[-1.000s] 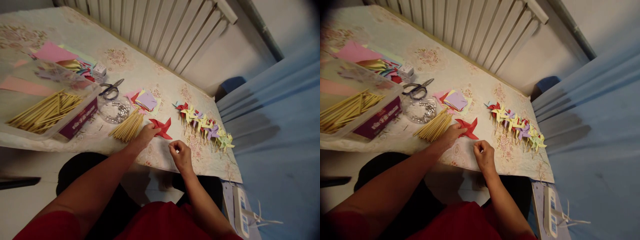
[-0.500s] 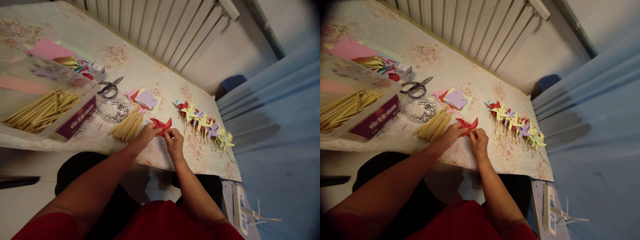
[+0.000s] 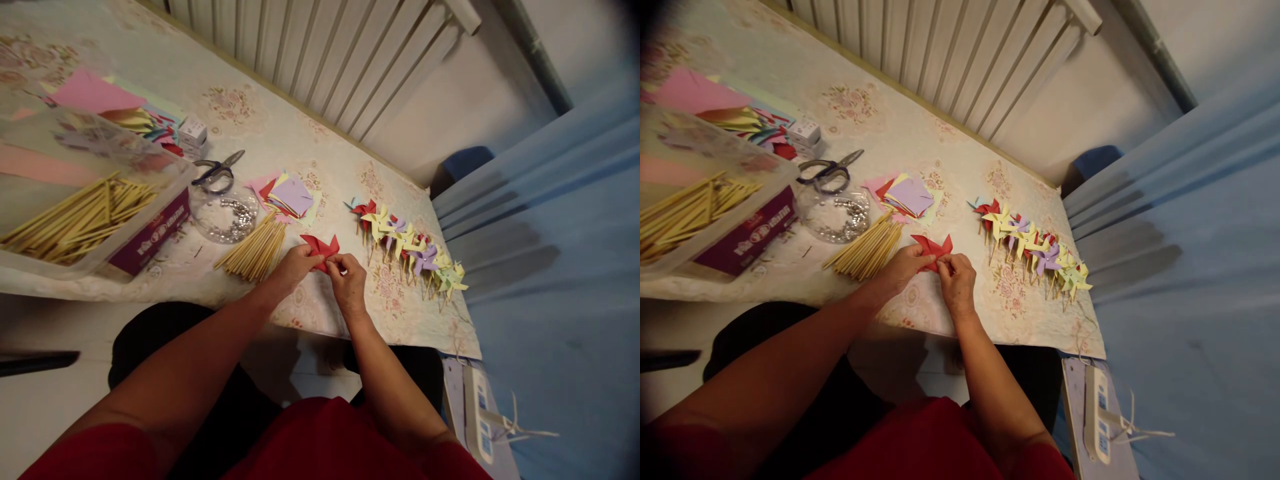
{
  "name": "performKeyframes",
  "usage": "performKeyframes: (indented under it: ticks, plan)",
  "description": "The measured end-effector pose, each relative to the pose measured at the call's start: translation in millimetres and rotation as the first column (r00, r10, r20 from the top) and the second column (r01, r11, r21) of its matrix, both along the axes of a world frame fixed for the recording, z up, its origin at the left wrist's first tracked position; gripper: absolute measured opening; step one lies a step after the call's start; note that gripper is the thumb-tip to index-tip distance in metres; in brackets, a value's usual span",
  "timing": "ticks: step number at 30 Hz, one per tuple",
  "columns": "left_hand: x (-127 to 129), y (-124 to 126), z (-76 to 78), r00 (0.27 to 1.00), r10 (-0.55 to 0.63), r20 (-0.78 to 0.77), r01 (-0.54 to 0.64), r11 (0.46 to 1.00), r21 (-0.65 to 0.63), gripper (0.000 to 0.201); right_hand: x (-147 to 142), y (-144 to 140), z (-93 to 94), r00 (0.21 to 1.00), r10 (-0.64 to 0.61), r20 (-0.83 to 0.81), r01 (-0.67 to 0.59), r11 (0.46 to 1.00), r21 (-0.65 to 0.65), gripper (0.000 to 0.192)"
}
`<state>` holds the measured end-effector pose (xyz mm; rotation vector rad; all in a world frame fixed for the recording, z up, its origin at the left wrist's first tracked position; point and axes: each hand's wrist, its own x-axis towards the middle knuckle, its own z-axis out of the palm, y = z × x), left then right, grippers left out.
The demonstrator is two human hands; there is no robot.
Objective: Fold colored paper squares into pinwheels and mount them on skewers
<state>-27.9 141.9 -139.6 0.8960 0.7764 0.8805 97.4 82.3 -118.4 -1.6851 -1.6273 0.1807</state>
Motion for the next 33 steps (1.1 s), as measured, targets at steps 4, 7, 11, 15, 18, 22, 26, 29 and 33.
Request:
performKeyframes:
  ticks: [4, 7, 11, 15, 18, 22, 26, 29, 33]
  plan:
    - [-1, 0, 1.6, 1.000, 0.011, -0.025, -0.010, 1.000, 0.019, 0.025, 0, 0, 0.0, 1.000, -0.013, 0.009, 0.013, 1.000, -0.021, 0.012]
    - [0, 0, 2.9, 0.999, 0.019, -0.039, -0.018, 1.000, 0.024, 0.028, 0, 0, -0.1, 1.000, -0.010, 0.003, 0.010, 1.000, -0.025, 0.012]
    - [0, 0, 3.3, 0.999, 0.001, -0.039, 0.000, 0.999, 0.034, 0.024, 0, 0, 0.7, 1.000, -0.009, 0.013, 0.009, 1.000, -0.030, 0.011]
    - [0, 0, 0.0, 0.999, 0.010, -0.052, -0.007, 0.998, 0.060, 0.024, 0, 1, 1.5, 1.000, 0.004, 0.019, -0.004, 1.000, -0.030, 0.012]
    - [1, 1, -5.3, 0.996, 0.019, -0.089, -0.010, 0.995, 0.097, 0.025, 1, 2, 0.9, 1.000, 0.010, 0.011, -0.009, 0.999, -0.044, 0.012]
    - [1, 3, -9.0, 0.973, 0.059, -0.225, -0.008, 0.975, 0.221, 0.028, 2, 3, 0.6, 0.999, 0.002, 0.042, 0.001, 0.996, -0.084, 0.013]
    - [0, 1, -3.3, 0.930, 0.106, -0.353, 0.007, 0.953, 0.304, 0.029, 3, 3, 6.4, 0.989, 0.026, 0.148, -0.011, 0.995, -0.099, 0.014]
    - [-1, 0, 1.9, 0.909, 0.116, -0.401, 0.029, 0.940, 0.339, 0.027, 3, 4, 14.0, 0.966, 0.068, 0.249, -0.039, 0.992, -0.119, 0.014]
    - [0, -1, 5.6, 0.874, 0.125, -0.469, 0.079, 0.917, 0.391, 0.023, 1, 9, 16.4, 0.984, 0.054, 0.172, -0.026, 0.987, -0.156, 0.014]
